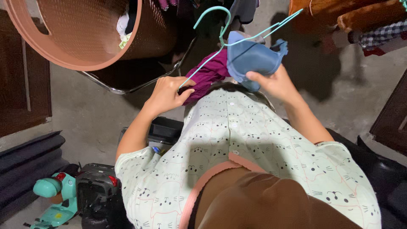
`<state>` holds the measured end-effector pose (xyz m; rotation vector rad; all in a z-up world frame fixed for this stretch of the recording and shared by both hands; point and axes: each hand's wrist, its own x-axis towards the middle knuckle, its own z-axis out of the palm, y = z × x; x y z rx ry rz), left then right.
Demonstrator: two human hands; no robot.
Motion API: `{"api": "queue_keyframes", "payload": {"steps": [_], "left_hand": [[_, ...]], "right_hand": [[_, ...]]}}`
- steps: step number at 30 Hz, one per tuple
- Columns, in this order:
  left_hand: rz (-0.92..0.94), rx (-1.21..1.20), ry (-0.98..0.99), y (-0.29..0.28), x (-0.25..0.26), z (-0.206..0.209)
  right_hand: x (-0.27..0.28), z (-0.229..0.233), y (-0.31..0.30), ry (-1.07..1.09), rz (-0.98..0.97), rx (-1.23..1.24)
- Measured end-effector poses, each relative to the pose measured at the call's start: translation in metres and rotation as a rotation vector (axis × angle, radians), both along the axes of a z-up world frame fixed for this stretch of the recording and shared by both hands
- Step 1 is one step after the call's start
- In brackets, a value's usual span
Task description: The person picks up clothing items from a plastic laundry basket by hand and slides them onto plastic hangers before hanging them on a metal clothing rack.
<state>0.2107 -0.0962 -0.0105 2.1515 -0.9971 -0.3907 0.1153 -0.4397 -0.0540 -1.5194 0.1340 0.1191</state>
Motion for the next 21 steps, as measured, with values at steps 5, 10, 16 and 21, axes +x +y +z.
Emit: {"api": "queue_keyframes", "payload": {"steps": [5, 10, 16, 21], "left_hand": [[-0.004, 0.011, -0.001, -0.001, 0.000, 0.001], [-0.012, 0.027, -0.006, 0.000, 0.000, -0.001], [-0.052, 0.058, -0.035, 0.003, 0.002, -0.007], [-0.124, 0.070, -0.043, 0.001, 0.003, -0.011]], "right_hand": [[-0.005, 0.001, 0.016, -0.280, 0.132, -0.497], [-0.003, -0.007, 0.016, -0.359, 0.090, -0.556], [0.002, -0.003, 0.004, 0.187, -0.222, 0.488], [-0.003, -0.014, 0.011, -0.039, -0.021, -0.014]]}}
